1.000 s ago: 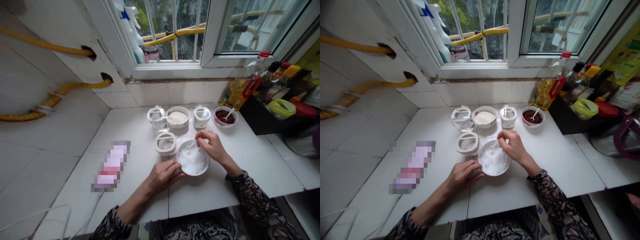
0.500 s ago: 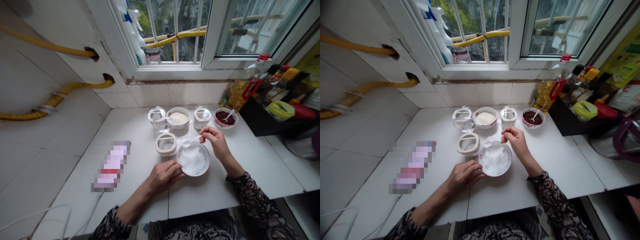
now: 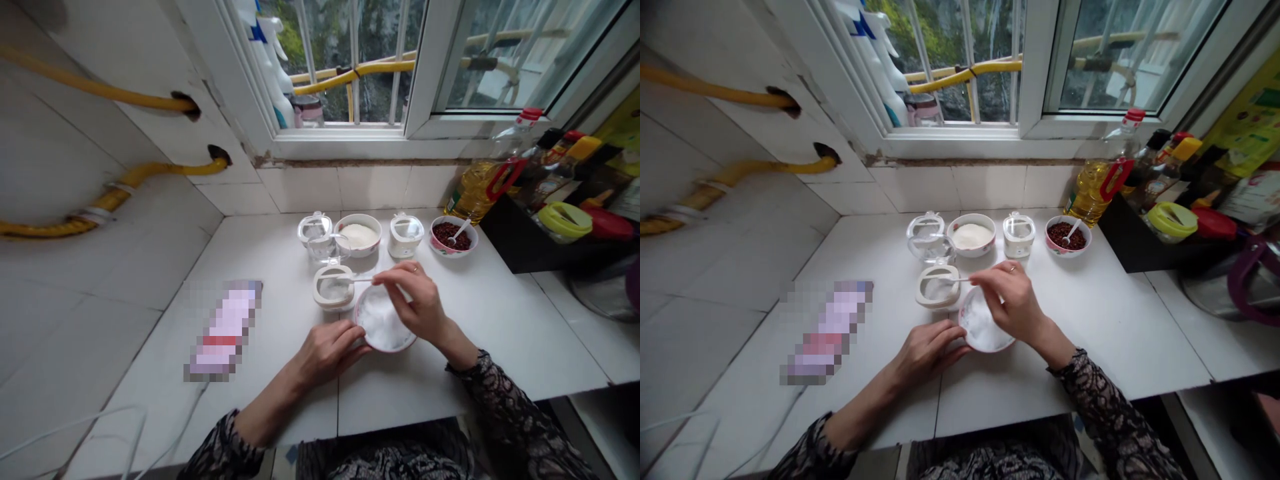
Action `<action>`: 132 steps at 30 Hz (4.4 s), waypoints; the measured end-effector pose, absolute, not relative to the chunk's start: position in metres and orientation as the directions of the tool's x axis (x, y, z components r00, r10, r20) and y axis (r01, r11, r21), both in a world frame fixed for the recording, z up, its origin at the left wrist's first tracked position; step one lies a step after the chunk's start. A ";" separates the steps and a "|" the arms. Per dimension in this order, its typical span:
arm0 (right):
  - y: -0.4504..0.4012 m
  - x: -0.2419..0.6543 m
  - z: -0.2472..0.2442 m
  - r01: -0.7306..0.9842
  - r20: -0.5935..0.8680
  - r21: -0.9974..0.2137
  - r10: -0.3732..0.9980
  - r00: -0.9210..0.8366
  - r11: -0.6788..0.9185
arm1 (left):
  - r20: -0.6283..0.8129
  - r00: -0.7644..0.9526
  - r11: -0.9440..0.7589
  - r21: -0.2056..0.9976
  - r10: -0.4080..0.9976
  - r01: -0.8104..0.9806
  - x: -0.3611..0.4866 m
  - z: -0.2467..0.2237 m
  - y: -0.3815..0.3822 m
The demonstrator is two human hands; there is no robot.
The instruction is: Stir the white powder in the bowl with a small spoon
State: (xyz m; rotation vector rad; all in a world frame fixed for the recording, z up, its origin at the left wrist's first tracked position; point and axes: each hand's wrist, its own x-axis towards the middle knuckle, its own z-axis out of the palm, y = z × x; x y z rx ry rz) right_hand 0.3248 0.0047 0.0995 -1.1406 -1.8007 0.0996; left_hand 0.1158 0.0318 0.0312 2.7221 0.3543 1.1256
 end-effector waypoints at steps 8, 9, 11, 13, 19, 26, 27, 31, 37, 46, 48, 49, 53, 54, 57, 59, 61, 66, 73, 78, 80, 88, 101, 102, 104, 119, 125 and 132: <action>0.009 0.361 0.099 0.717 0.479 -0.623 0.877 0.035 0.312 | 0.659 0.697 -0.955 0.254 0.285 0.150 0.115 0.032 0.032; 0.009 0.361 0.097 0.740 0.469 -0.597 0.883 0.009 0.310 | 0.657 0.698 -0.955 0.256 0.284 0.148 0.115 0.032 0.032; 0.010 0.359 0.094 0.772 0.441 -0.554 0.896 -0.046 0.312 | 0.658 0.698 -0.955 0.258 0.283 0.144 0.115 0.032 0.032; 0.010 0.355 0.091 0.780 0.403 -0.541 0.911 -0.090 0.316 | 0.662 0.694 -0.955 0.258 0.284 0.145 0.115 0.032 0.032; 0.010 0.354 0.092 0.705 0.346 -0.675 0.937 0.044 0.216 | 0.662 0.696 -0.956 0.259 0.280 0.138 0.115 0.031 0.032; 0.013 0.361 0.096 0.417 0.147 -0.908 0.962 0.231 0.039 | 0.670 0.689 -0.957 0.255 0.276 0.136 0.115 0.031 0.032; 0.014 0.361 0.095 0.381 0.128 -0.924 0.961 0.245 0.026 | 0.669 0.690 -0.958 0.252 0.275 0.138 0.115 0.031 0.032; 0.018 0.365 0.092 0.245 0.063 -0.969 0.959 0.277 -0.007 | 0.667 0.692 -0.958 0.247 0.276 0.144 0.116 0.033 0.032; 0.018 0.357 0.093 0.067 0.032 -0.998 0.962 0.272 0.014 | 0.668 0.691 -0.958 0.250 0.278 0.144 0.116 0.032 0.032; 0.007 0.312 0.087 0.620 0.626 -0.560 0.771 -0.119 0.550 | 0.669 0.687 -0.956 0.250 0.284 0.152 0.116 0.031 0.032; 0.007 0.311 0.086 0.682 0.669 -0.335 0.674 -0.314 0.650 | 0.671 0.686 -0.957 0.247 0.283 0.152 0.116 0.031 0.032; 0.008 0.311 0.087 0.687 0.675 -0.279 0.646 -0.357 0.671 | 0.671 0.686 -0.957 0.247 0.283 0.153 0.116 0.031 0.032; 0.007 0.321 0.096 0.676 0.725 -0.385 0.659 -0.199 0.629 | 0.672 0.686 -0.958 0.240 0.279 0.155 0.116 0.031 0.032; 0.006 0.326 0.099 0.671 0.728 -0.435 0.673 -0.130 0.600 | 0.674 0.685 -0.958 0.240 0.279 0.153 0.116 0.031 0.032; 0.006 0.340 0.102 0.692 0.677 -0.539 0.736 0.017 0.480 | 0.676 0.682 -0.958 0.245 0.278 0.148 0.116 0.031 0.032; 0.007 0.349 0.100 0.725 0.625 -0.558 0.779 0.045 0.405 | 0.673 0.685 -0.957 0.250 0.280 0.145 0.116 0.031 0.032; 0.008 0.353 0.096 0.757 0.597 -0.538 0.802 0.032 0.371 | 0.667 0.690 -0.956 0.255 0.281 0.143 0.116 0.031 0.032; 0.011 0.349 0.086 0.818 0.566 -0.432 0.820 -0.082 0.380 | 0.661 0.695 -0.955 0.262 0.283 0.139 0.115 0.032 0.032; 0.013 0.350 0.083 0.755 0.462 -0.597 0.885 0.047 0.271 | 0.658 0.696 -0.954 0.260 0.287 0.148 0.114 0.033 0.032; 0.015 0.356 0.085 0.568 0.317 -0.809 0.926 0.204 0.151 | 0.663 0.692 -0.956 0.254 0.284 0.150 0.115 0.033 0.031; 0.016 0.356 0.085 0.462 0.240 -0.880 0.942 0.235 0.110 | 0.670 0.688 -0.957 0.250 0.279 0.145 0.116 0.032 0.032; 0.021 0.358 0.084 0.159 0.085 -0.986 0.956 0.282 0.041 | 0.673 0.687 -0.959 0.246 0.272 0.139 0.116 0.032 0.032; 0.007 0.312 0.087 0.585 0.637 -0.608 0.770 -0.045 0.537 | 0.680 0.680 -0.959 0.243 0.274 0.143 0.116 0.033 0.032; 0.008 0.311 0.085 0.634 0.673 -0.497 0.725 -0.150 0.592 | 0.679 0.681 -0.960 0.240 0.274 0.147 0.116 0.033 0.032; 0.009 0.313 0.085 0.663 0.687 -0.355 0.665 -0.293 0.659 | 0.673 0.684 -0.958 0.242 0.280 0.155 0.116 0.033 0.032; 0.007 0.353 0.103 0.719 0.641 -0.290 0.686 -0.344 0.631 | 0.665 0.691 -0.954 0.263 0.285 0.142 0.115 0.033 0.031; 0.008 0.352 0.096 0.691 0.585 -0.353 0.725 -0.364 0.631 | 0.658 0.695 -0.954 0.258 0.288 0.151 0.115 0.034 0.031; 0.007 0.355 0.097 0.716 0.571 -0.506 0.809 -0.140 0.481 | 0.656 0.697 -0.955 0.254 0.288 0.156 0.115 0.035 0.031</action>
